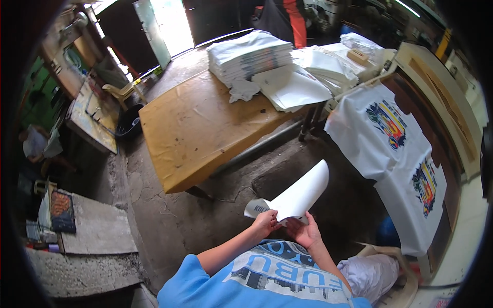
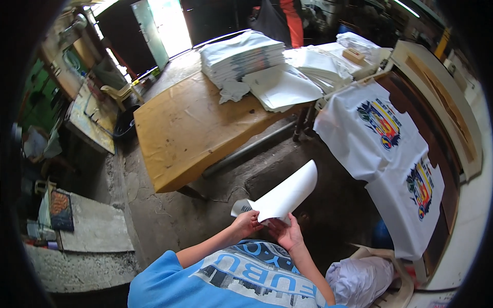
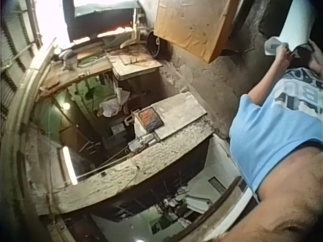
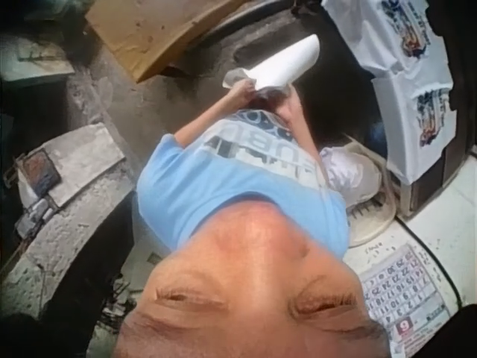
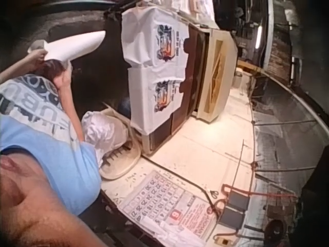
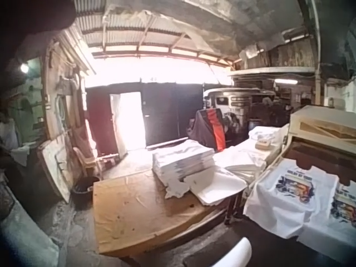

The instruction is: The recorder is preparing t-shirts and transfer sheets and loading them into a printing press.

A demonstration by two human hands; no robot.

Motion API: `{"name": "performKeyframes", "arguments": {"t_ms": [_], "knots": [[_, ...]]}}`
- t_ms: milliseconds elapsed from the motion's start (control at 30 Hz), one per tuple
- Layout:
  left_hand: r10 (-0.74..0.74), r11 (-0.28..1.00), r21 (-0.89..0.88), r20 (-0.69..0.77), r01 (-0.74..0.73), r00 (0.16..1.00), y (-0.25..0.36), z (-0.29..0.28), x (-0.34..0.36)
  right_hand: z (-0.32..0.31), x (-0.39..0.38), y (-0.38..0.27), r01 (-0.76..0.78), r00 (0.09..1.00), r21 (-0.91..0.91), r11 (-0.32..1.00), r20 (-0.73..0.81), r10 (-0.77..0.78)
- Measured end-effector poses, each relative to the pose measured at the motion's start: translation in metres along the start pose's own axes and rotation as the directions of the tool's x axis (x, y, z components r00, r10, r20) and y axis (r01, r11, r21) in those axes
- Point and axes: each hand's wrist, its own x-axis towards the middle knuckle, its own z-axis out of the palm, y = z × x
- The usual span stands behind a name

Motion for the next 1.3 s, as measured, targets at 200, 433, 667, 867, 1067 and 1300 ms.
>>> {"name": "performKeyframes", "arguments": {"t_ms": [200, 433, 667, 867, 1067, 1300], "knots": [[0.265, 0.952, 0.181, -0.090, -0.246, 0.960, -0.001, -0.015, -0.013, 0.017, 0.039, 0.002, 0.144, 0.978, -0.188, 0.972, -0.123, -0.169], [0.455, 0.857, 0.296, -0.048, -0.422, 0.889, 0.010, -0.003, -0.018, 0.056, 0.073, -0.015, 0.181, 0.935, -0.657, 0.732, -0.115, -0.335], [0.753, 0.520, 0.364, 0.231, -0.773, 0.616, 0.058, 0.047, -0.006, 0.123, 0.088, -0.096, 0.445, 0.881, -0.628, 0.638, 0.179, -0.438], [0.558, 0.575, 0.407, 0.439, -0.710, 0.704, 0.135, 0.070, 0.020, 0.251, 0.093, -0.260, 0.637, 0.759, -0.560, 0.530, 0.334, -0.559], [0.824, 0.308, 0.664, 0.171, -0.681, 0.540, 0.267, 0.050, 0.145, 0.363, 0.145, -0.499, 0.716, 0.652, -0.485, 0.503, 0.206, -0.729], [0.890, 0.185, 0.962, -0.078, -0.200, 0.450, 0.422, 0.055, 0.270, 0.490, 0.164, -0.678, 1.000, -0.019, -0.006, -0.024, 0.449, -0.893]]}}
